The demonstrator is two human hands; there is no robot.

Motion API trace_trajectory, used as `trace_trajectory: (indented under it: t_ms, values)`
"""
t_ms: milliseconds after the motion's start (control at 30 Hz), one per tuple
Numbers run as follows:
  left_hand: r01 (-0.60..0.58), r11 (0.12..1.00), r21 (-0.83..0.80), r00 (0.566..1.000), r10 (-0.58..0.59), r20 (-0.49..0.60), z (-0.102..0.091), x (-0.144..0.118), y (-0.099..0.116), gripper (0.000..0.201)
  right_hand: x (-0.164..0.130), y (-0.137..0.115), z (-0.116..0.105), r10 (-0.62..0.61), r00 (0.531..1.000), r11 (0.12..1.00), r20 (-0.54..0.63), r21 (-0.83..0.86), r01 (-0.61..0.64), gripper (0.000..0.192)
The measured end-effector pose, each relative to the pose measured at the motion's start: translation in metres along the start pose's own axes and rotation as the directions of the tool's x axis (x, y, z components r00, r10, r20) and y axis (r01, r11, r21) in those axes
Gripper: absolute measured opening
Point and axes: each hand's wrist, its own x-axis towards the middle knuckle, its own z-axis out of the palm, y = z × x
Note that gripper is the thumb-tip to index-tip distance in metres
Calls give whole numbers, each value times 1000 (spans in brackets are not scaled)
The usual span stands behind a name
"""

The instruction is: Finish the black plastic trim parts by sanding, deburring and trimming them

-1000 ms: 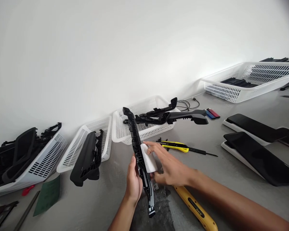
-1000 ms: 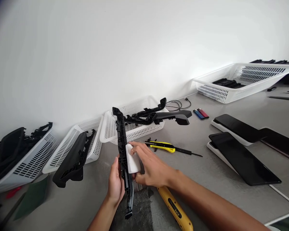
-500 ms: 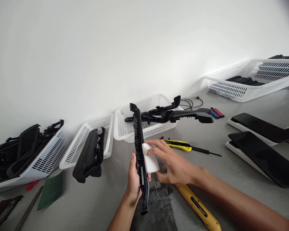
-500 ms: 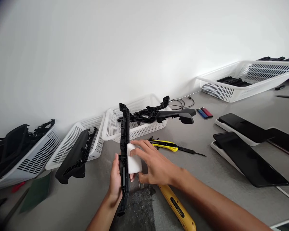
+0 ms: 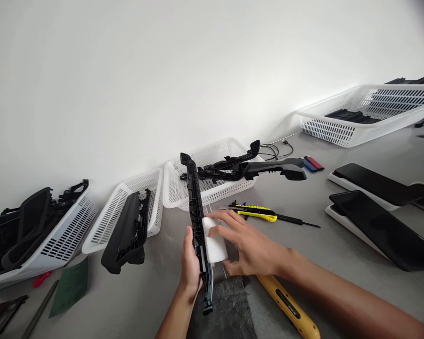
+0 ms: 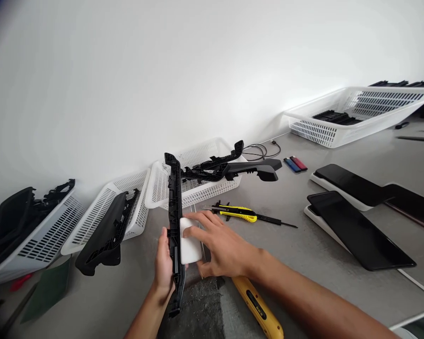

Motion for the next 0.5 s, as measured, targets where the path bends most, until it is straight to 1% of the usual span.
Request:
trace_trajectory:
  t_ms: [67,167,200,267,333,433,500]
  values:
    - [48,998,41,997,-50,57,-1,1,-3,66,0,5,-1,43,998,999,-52,-9,-44,60]
    - [52,997,61,982,-62,177,-3,2,-8,60,0,12,-4,143,975,987,-170,-44,-153,56]
    - [45,997,55,978,-56,199,-3,3,-10,58,0,13,-5,171,962,981,-213,-50,-185,53]
    - [42,999,34,978,-48,202,-4,5,-13,55,0,11,-5,196,943,976,-269,-41,-215,50]
    - [26,1000,3,985,-26,168,-5,7,-15,54,-1,6,-5,159,953,985,-257,-16,-169,51]
    - [-43,998,-35,992,47,121,-7,9,-18,54,-1,-3,-2,19,988,1000,-151,4,-19,57]
    - [-45,998,-45,993,50,112,-7,7,-19,52,-1,-6,0,-36,993,999,-113,4,37,58]
